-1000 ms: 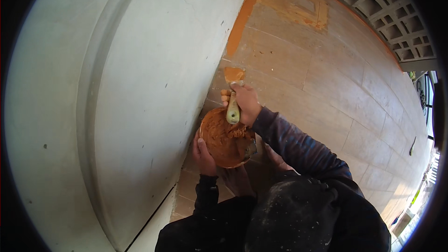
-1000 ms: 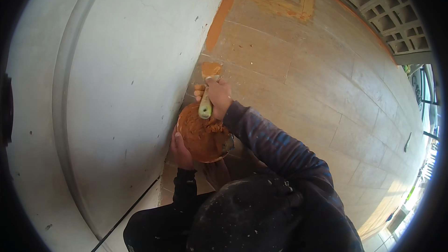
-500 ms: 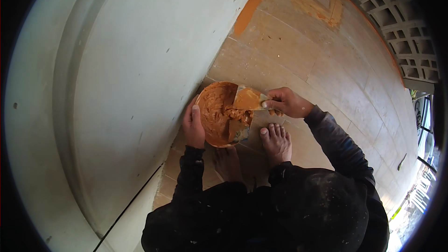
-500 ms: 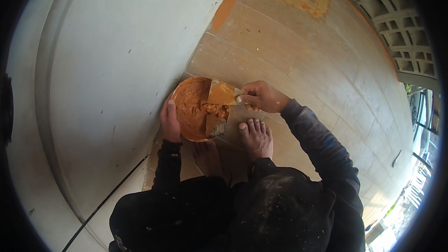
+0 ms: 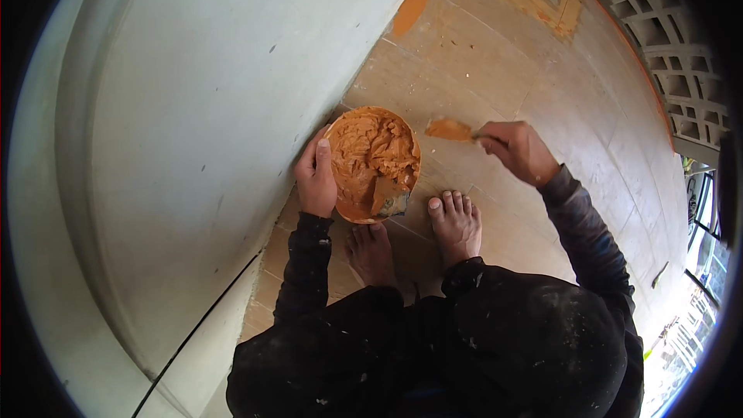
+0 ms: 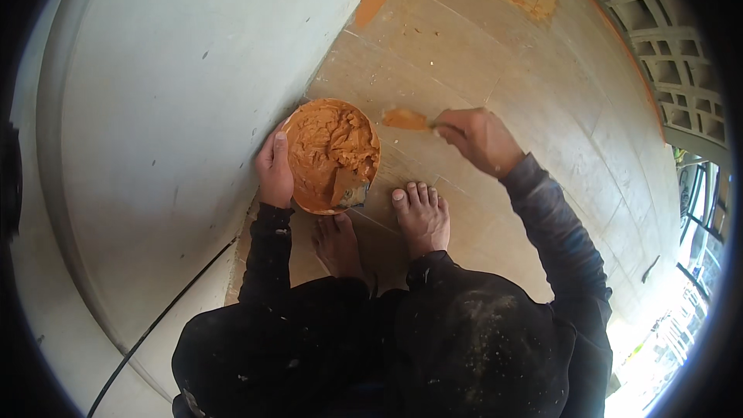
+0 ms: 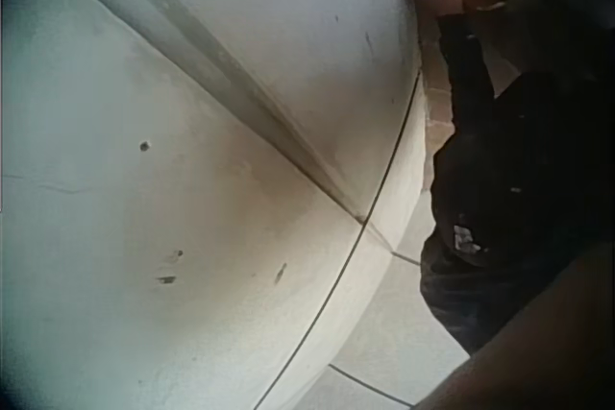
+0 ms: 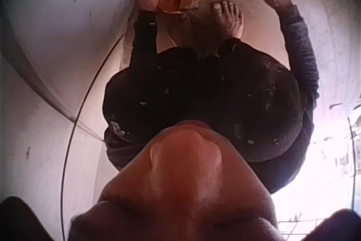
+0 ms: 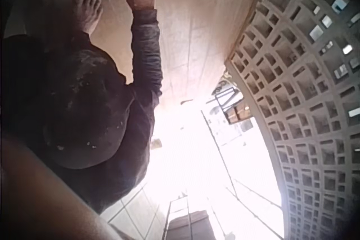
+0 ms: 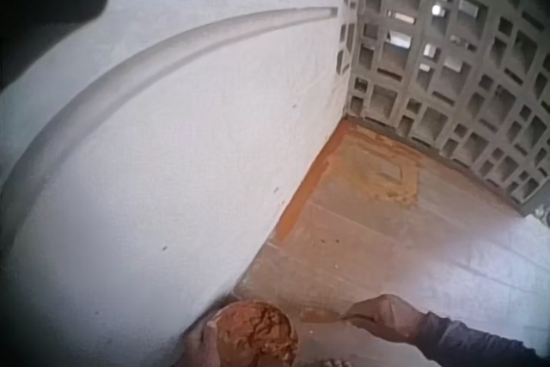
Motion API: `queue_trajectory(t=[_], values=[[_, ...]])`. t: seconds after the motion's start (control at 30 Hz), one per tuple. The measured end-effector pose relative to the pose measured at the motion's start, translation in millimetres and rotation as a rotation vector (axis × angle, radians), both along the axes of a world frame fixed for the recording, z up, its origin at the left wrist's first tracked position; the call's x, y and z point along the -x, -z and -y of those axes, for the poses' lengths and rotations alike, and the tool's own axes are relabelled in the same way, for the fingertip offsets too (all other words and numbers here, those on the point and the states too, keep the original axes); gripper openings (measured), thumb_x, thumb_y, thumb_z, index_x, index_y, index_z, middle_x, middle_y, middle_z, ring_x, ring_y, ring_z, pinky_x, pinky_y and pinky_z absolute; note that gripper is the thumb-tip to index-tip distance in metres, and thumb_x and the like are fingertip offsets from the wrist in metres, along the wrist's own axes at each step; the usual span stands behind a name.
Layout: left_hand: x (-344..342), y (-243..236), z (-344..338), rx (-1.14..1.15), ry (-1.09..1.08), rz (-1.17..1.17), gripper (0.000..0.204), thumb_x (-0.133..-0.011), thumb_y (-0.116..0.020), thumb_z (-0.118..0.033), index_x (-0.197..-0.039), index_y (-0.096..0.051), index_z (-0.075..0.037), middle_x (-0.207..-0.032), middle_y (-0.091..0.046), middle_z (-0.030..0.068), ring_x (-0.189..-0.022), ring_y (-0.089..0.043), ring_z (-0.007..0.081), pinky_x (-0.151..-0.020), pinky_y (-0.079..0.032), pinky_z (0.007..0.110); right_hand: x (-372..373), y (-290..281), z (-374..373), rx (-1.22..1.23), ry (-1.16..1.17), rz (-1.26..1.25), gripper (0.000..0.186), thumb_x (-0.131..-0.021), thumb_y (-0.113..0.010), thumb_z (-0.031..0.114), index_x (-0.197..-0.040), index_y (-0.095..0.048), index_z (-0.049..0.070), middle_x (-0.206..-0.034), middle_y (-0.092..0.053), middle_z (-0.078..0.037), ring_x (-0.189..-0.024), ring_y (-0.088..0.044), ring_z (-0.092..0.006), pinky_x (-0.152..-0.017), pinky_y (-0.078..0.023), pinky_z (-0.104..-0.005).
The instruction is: The person applies brown grout to the joint between floor tiles and a wall using a putty knife. They scoop the material from a small container and spread it along the seam, smoothing parts of the application by hand.
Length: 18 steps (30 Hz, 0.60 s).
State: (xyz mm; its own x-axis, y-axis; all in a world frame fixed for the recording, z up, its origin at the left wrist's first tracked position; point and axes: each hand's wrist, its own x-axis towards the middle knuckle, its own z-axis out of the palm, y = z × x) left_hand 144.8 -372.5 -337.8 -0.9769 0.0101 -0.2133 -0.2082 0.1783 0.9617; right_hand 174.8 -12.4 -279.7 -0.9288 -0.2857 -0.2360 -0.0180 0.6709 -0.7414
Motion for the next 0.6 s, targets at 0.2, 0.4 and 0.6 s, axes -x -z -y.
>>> queue_trajectory(t=[0.2,0.4,0.6], values=[[-3,-12,-8,0.078,0.005,-0.03,0.046,-0.107,-0.048,-0.03,-0.134,-0.058,0.006,-0.126,-0.066,0.0162,-0.115,-0.06,0.0184,-0.102,-0.045,0.032,-35,-2,36,-0.37,-0.342,-0.311,0.035,-0.082,-0.061,0.013,-0.117,-0.065,0.011,-0.088,-0.06,-0.006,-0.085,-0.061,-0.0252,-0.068,-0.051,-0.0383],[-2,-24,-9,0.134,0.042,-0.044,0.046,-0.107,-0.05,-0.031,-0.133,-0.059,0.006,-0.124,-0.067,0.0174,-0.114,-0.061,0.0193,-0.102,-0.045,0.033,-26,13,35,-0.466,-0.316,-0.505,0.038,-0.081,-0.06,0.015,-0.118,-0.064,0.007,-0.091,-0.059,-0.005,-0.088,-0.059,-0.0235,-0.073,-0.05,-0.0359],[-2,-16,-5,0.147,0.045,-0.05,0.046,-0.107,-0.048,-0.03,-0.133,-0.058,0.006,-0.124,-0.067,0.0175,-0.113,-0.061,0.0197,-0.102,-0.045,0.033,-4,22,37,-0.362,-0.213,-0.613,0.038,-0.082,-0.061,0.01,-0.119,-0.064,0.006,-0.094,-0.061,-0.007,-0.085,-0.061,-0.027,-0.072,-0.051,-0.0384]])
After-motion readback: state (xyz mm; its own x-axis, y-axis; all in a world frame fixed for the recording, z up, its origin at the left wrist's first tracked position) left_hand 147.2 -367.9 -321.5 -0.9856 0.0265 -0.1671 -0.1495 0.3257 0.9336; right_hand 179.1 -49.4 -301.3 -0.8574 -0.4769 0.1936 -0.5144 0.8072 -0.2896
